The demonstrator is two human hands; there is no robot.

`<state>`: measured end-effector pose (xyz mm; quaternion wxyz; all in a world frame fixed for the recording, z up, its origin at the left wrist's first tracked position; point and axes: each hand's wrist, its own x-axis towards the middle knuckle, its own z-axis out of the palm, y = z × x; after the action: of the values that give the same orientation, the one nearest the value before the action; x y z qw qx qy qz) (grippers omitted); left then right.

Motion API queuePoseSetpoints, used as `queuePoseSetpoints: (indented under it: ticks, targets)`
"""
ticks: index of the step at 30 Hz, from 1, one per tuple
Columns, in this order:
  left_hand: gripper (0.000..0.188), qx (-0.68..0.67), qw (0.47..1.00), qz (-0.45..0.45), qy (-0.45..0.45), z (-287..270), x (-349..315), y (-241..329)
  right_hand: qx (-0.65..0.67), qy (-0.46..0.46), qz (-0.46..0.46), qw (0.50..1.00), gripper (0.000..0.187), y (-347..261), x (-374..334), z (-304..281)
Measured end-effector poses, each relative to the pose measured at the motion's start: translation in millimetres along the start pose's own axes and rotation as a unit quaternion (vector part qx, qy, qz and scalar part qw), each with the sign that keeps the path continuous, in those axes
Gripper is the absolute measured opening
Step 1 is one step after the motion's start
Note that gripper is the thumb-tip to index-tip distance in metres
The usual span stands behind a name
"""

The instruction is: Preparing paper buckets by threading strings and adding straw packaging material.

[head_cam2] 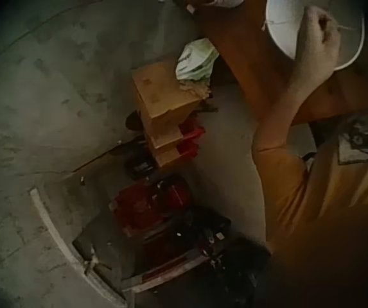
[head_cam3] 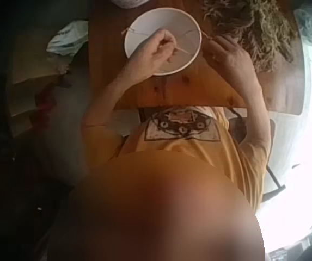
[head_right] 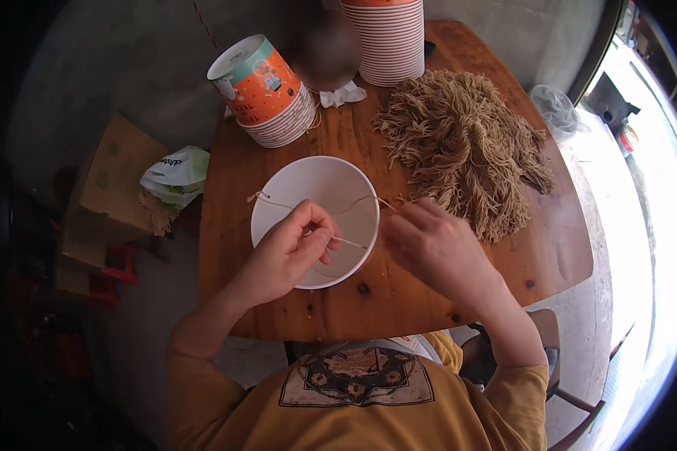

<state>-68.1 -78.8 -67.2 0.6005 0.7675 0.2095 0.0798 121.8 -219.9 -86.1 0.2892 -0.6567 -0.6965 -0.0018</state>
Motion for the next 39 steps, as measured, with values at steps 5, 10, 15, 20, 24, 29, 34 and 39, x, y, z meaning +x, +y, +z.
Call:
queuePoseSetpoints:
  ticks: [5, 10, 15, 20, 24, 29, 34, 39]
  targets:
    - [0.009, -0.052, 0.997, 0.049, -0.004, 6, 8, 3, -0.137, 0.058, -0.003, 0.989, 0.020, 10, 2, -13]
    - [0.010, -0.135, 0.989, 0.054, -0.025, 14, 22, 7, -0.065, 0.169, -0.052, 0.982, 0.023, 4, 14, -13]
    - [0.007, -0.163, 0.986, 0.038, -0.029, 20, 33, 8, 0.033, 0.167, -0.052, 0.984, 0.024, 1, 17, -10]
    - [0.008, -0.168, 0.986, 0.014, -0.002, 30, 37, 7, 0.202, 0.149, -0.012, 0.968, 0.017, 3, 25, -4]
    - [0.011, -0.189, 0.982, 0.031, 0.003, 30, 38, 3, 0.257, 0.147, 0.036, 0.955, 0.017, 0, 29, -3]
    - [0.009, -0.189, 0.981, 0.042, 0.004, 32, 31, -1, 0.293, 0.146, 0.034, 0.944, 0.017, 1, 32, -1]
    - [0.005, -0.194, 0.980, 0.022, -0.025, 30, 33, 8, 0.236, 0.111, -0.044, 0.964, 0.020, 1, 38, -11]
    - [0.009, -0.141, 0.990, 0.001, -0.028, 29, 36, 9, 0.190, 0.047, -0.104, 0.975, 0.021, 0, 47, -13]
